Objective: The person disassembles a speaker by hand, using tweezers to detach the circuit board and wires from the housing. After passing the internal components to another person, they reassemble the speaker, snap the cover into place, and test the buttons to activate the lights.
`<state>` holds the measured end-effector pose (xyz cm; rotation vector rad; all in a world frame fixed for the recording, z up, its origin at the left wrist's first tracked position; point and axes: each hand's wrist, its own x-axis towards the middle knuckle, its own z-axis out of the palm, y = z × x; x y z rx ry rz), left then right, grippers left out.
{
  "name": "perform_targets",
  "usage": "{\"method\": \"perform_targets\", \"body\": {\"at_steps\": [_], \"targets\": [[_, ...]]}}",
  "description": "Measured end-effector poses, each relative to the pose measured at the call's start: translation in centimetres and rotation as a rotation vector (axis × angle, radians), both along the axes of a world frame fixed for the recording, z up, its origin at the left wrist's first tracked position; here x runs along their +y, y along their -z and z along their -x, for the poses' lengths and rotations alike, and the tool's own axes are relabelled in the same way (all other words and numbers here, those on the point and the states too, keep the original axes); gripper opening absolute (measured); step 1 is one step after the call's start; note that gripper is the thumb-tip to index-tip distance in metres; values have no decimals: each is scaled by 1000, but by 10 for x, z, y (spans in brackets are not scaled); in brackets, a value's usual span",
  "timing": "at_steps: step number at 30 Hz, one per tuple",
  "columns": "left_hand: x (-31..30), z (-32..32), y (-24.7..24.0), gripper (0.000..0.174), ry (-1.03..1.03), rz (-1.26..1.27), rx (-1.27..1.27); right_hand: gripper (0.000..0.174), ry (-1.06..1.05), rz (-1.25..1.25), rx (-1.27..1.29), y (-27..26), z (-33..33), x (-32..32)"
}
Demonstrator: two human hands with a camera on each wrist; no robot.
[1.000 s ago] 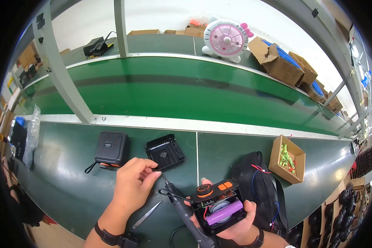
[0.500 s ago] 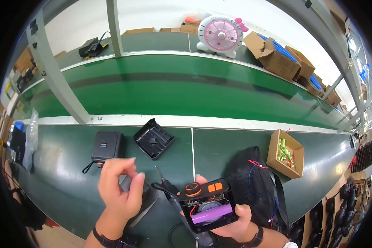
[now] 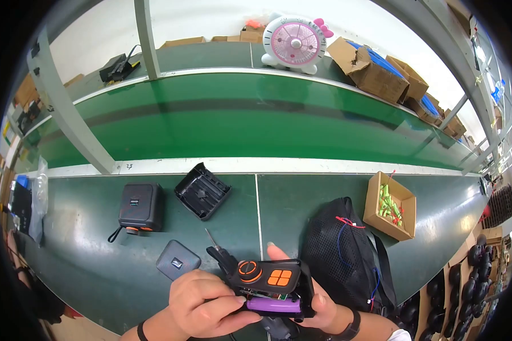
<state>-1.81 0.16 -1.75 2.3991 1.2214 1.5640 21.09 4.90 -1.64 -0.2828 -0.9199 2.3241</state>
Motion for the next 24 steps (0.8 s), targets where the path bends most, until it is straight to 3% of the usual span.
{"method": "perform_targets", "body": {"at_steps": [3,6,9,12,14,16,21,24], "targets": [[2,1,0,51,25,12,-66,114,-2,15,-2,-2,-1,2],[3,6,1,40,93,90,-197,108,87,28,-2,-5,0,6],[10,13,-5,37,152,288,-54,107,208,-26,-119,-9,-2,14],[12,7,-21,32,112,421,356,95,314,8,-146,-16,-1,21],[9,-8,-24,27,45,369,444,93,341,29,-138,-15,-3,23],[7,-18,-26,21,-27,316,621,72,347,179,27,-15,-4,22],[4,-28,-23,18,10,220,731,67,405,314,24,-10,-10,20],[5,-28,-23,15,57,184,735,68,308,426,17,-20,-12,23]]}}
